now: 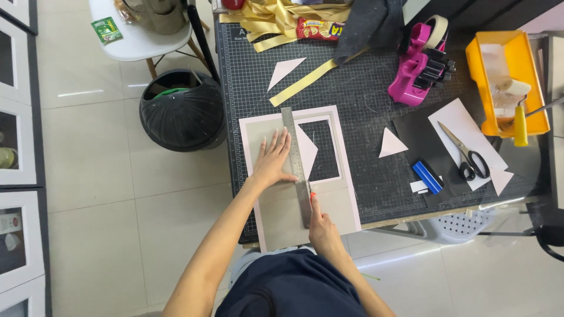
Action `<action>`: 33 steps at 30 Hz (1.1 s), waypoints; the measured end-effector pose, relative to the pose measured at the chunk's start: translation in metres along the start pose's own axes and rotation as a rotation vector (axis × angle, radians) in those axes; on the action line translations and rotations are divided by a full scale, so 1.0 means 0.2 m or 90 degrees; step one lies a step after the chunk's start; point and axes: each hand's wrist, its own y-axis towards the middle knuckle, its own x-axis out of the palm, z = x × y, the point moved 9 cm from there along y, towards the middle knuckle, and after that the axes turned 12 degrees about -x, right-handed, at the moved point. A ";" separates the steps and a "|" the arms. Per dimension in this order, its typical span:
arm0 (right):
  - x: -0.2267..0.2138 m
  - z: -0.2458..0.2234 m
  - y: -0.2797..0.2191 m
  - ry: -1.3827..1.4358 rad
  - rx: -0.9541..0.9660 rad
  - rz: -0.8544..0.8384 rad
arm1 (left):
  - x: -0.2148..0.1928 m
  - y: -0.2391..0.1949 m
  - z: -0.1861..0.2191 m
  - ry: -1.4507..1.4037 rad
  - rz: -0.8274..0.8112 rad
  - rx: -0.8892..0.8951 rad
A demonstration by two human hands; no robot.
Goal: Cutting a rectangular opening in cardboard and applying glue to the edges using a brush
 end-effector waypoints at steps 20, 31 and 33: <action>0.17 0.11 0.06 -0.007 0.010 -0.019 | 0.06 0.06 0.03 0.075 0.030 0.023; 0.08 0.06 0.03 0.070 0.016 -0.052 | 0.07 0.07 0.03 0.065 0.022 0.017; 0.10 0.08 0.04 0.060 0.010 -0.043 | 0.06 0.07 0.04 0.073 0.017 0.016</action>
